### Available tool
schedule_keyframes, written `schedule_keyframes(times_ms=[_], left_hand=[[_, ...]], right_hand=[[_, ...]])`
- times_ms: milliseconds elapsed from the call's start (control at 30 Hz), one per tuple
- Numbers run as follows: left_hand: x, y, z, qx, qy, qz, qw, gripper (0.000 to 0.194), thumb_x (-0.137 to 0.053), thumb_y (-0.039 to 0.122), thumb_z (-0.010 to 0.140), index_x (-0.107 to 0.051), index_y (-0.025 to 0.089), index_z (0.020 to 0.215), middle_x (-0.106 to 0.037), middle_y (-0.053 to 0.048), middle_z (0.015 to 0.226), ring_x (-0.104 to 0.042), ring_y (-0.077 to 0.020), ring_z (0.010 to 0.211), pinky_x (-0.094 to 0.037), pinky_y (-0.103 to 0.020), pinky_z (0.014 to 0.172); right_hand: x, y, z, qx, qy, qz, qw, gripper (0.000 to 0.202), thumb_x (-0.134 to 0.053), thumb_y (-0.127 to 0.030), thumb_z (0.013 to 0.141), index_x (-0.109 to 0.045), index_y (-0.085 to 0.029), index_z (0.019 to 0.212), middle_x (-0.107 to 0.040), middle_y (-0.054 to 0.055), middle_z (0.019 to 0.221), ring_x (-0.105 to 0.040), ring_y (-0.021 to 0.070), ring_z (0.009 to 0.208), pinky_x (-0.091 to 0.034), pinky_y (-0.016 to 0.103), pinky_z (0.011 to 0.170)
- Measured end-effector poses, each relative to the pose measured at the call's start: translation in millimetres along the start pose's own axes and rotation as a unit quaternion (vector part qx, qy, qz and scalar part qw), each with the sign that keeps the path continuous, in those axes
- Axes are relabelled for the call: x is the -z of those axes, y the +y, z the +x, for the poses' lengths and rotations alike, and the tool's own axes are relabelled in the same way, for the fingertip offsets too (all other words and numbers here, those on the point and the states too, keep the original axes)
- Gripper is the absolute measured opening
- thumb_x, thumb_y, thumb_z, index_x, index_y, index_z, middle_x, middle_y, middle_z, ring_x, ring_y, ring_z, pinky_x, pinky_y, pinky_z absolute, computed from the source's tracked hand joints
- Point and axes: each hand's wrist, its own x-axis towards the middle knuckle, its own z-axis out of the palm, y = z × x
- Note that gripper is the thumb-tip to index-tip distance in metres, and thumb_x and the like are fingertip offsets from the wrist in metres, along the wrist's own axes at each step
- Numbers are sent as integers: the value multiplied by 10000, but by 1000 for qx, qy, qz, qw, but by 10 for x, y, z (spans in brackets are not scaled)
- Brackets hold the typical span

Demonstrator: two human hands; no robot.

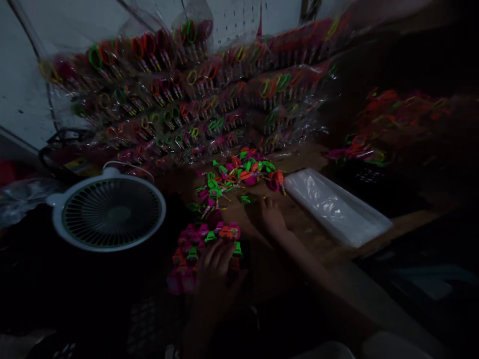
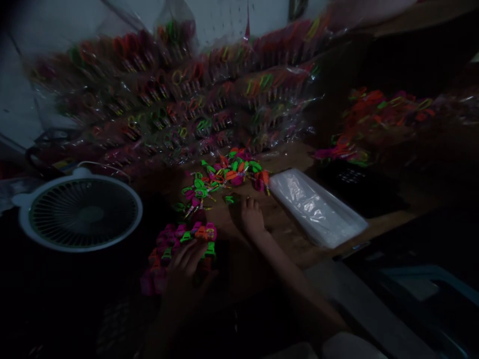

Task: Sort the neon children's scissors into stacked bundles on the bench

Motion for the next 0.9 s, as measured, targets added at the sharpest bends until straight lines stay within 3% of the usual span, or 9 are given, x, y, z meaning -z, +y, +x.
schedule_keyframes(times_ms=[200, 333, 400, 467, 533, 567, 667, 833, 900], left_hand=[[-12, -8, 6, 39, -2, -56, 998, 372, -489, 299, 890, -476, 203, 1248, -543, -49, 1276, -395, -220, 1246, -366, -443, 1021], [40, -11, -19, 92, 42, -143, 985, 346, -434, 267, 917, -459, 223, 1259, -512, -49, 1291, -419, -181, 1230, -365, -391, 1026], [84, -9, -31, 113, 66, -181, 975, 317, -405, 249, 927, -477, 226, 1235, -524, -50, 1262, -439, -167, 1213, -373, -365, 1016], [119, -3, -35, 130, 79, -203, 967, 296, -401, 239, 930, -495, 232, 1211, -539, -44, 1236, -458, -157, 1194, -377, -346, 1011], [130, 4, -33, 135, 86, -204, 966, 286, -406, 233, 930, -503, 236, 1199, -552, -39, 1216, -476, -151, 1170, -385, -335, 1002], [126, 6, -31, 132, 88, -198, 967, 287, -411, 231, 928, -503, 232, 1201, -554, -42, 1213, -479, -153, 1165, -388, -336, 998], [100, 5, -23, 119, 89, -179, 973, 290, -421, 228, 922, -508, 211, 1198, -554, -59, 1215, -479, -166, 1165, -400, -350, 989], [78, 0, -42, 130, 90, -180, 971, 291, -414, 224, 921, -516, 203, 1193, -561, -67, 1204, -488, -174, 1152, -411, -364, 980], [69, 6, -62, 130, 90, -178, 971, 295, -416, 222, 921, -512, 212, 1200, -556, -61, 1215, -483, -171, 1158, -407, -362, 985]], right_hand=[[130, 99, 355, 46, -56, 76, 994, 385, -414, -216, 918, -471, -100, 1280, -519, 215, 1211, -515, 288, 1068, -431, 360, 871], [207, 50, 50, 31, -75, 168, 982, 301, -470, -234, 884, -566, -70, 1118, -645, 166, 987, -620, 222, 863, -456, 288, 771], [209, -19, -314, -4, -89, 337, 937, 253, -502, -259, 853, -613, -60, 963, -664, 137, 893, -629, 202, 804, -465, 252, 716], [183, -101, -738, -19, -128, 530, 838, 277, -518, -322, 835, -614, -78, 923, -667, 100, 855, -624, 178, 753, -477, 230, 654], [148, -188, -1122, -17, -179, 616, 767, 263, -566, -348, 785, -633, -112, 877, -673, 70, 828, -623, 170, 728, -491, 235, 635], [136, -231, -1272, -14, -198, 628, 752, 237, -592, -340, 756, -644, -126, 845, -678, 63, 823, -627, 174, 732, -500, 245, 646], [157, -355, -1500, -17, -217, 611, 761, 173, -611, -297, 717, -664, -146, 781, -691, 73, 809, -638, 198, 727, -519, 285, 656], [266, -478, -1407, 41, -181, 565, 804, 263, -467, -282, 851, -684, -176, 956, -690, 87, 975, -650, 207, 866, -523, 309, 769], [235, -515, -1383, 68, -176, 509, 840, 253, -470, -269, 872, -686, -188, 974, -689, 78, 979, -650, 198, 879, -519, 293, 789]])
